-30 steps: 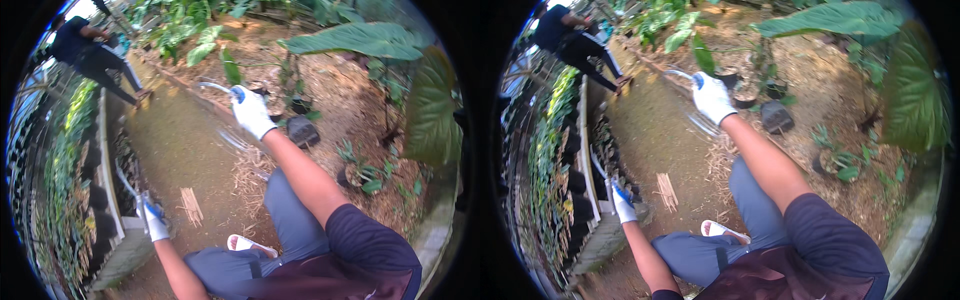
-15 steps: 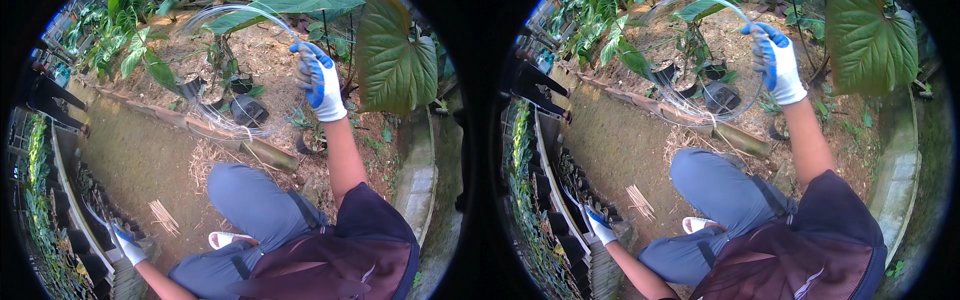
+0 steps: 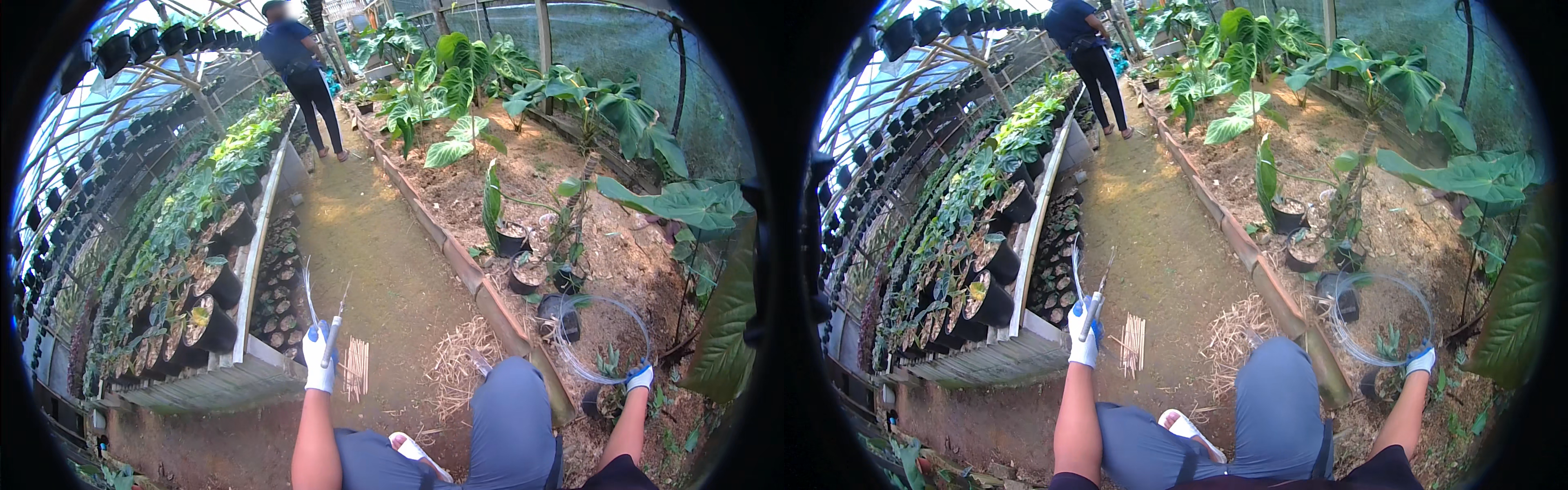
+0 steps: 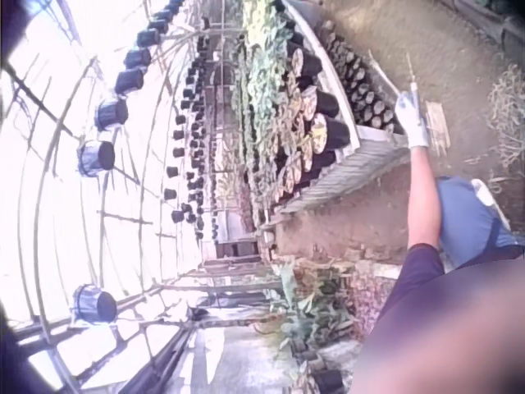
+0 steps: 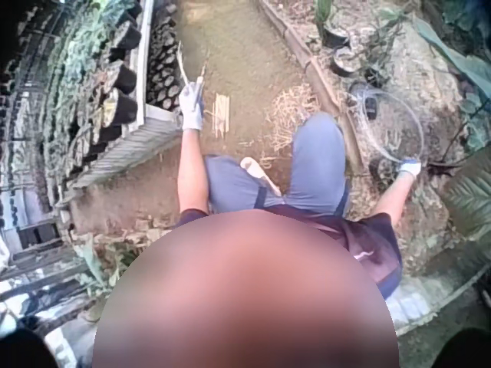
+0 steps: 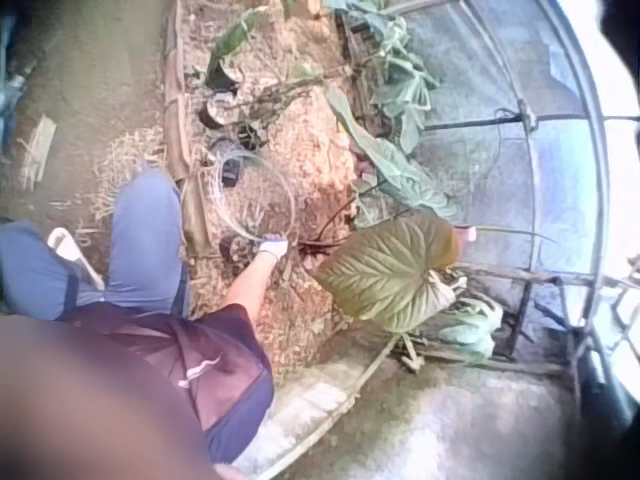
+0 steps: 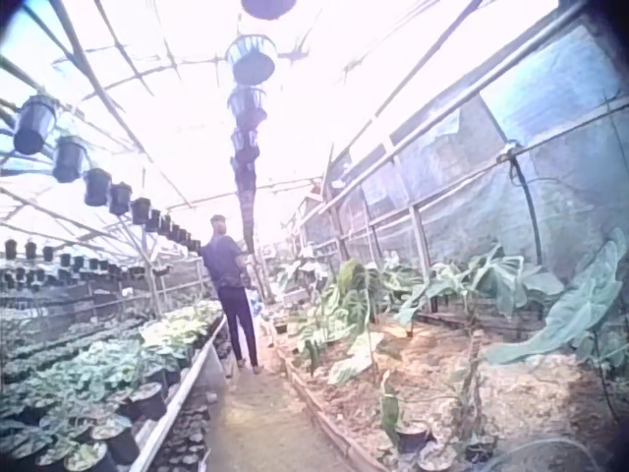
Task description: The person walks through a greenhouse, then sits on the ground to cut a coil of wire into short pieces using pliers. They then thread each wire piece onto a thin wooden stick, repeating the process multiple times.
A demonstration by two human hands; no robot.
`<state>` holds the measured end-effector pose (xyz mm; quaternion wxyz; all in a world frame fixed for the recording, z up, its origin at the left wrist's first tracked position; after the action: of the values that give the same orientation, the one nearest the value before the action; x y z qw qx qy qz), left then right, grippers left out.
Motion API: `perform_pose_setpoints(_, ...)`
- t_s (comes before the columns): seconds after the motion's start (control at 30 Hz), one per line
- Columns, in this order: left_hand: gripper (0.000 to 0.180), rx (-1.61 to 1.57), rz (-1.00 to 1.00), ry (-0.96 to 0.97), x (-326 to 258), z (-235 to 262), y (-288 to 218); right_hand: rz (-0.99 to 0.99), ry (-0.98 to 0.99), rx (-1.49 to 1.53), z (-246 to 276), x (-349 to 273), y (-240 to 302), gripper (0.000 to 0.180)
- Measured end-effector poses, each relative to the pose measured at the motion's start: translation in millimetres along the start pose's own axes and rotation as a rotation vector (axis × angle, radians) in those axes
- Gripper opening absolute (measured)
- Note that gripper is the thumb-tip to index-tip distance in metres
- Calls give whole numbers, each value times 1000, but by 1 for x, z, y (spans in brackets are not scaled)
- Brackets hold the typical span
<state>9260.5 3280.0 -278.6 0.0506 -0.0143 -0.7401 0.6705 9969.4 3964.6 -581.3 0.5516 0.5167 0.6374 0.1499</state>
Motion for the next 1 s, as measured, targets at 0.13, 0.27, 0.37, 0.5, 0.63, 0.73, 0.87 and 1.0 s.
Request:
perform_pose_setpoints(0.13, 26, -32, 121, -8, -7, -3, 3, 63, -111, -244, 12, 42, -5, 28)
perform_pose_setpoints(0.27, 30, -165, 201, -27, -9, -8, 8, 733, -588, -1462, -70, -44, 53, 53)
perform_pose_setpoints(0.37, 22, -121, 201, -22, -11, -14, 8, 1172, -358, -1275, -203, -228, 68, 55)
perform_pose_setpoints(0.5, 21, -134, 184, 17, -21, -33, -5, 953, 1014, -782, -388, -538, 41, 47)
perform_pose_setpoints(0.63, 19, -110, 238, 14, -23, -44, -3, 1674, 1333, -825, -485, -788, 43, 67)
perform_pose_setpoints(0.73, 27, -174, 296, -75, -24, -38, 6, 1765, 1284, -646, -545, -862, 58, 53)
perform_pose_setpoints(0.87, 46, -132, 324, -88, -30, -32, 0, 1721, 1398, -733, -565, -889, 42, 52)
perform_pose_setpoints(1.0, 32, -237, 346, -68, -39, -29, -12, 1498, 1472, -568, -517, -841, -10, 35)
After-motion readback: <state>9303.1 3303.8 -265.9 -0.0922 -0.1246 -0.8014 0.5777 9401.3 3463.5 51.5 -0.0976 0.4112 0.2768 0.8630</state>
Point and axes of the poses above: each hand's wrist, its own x-axis towards the middle knuckle, its own z-axis out of the back of the hand, y = z × x, the point moved 7 cm from there along x, towards the middle knuckle, and after that the axes turned 6 degrees about -x, right-handed, at the moved point
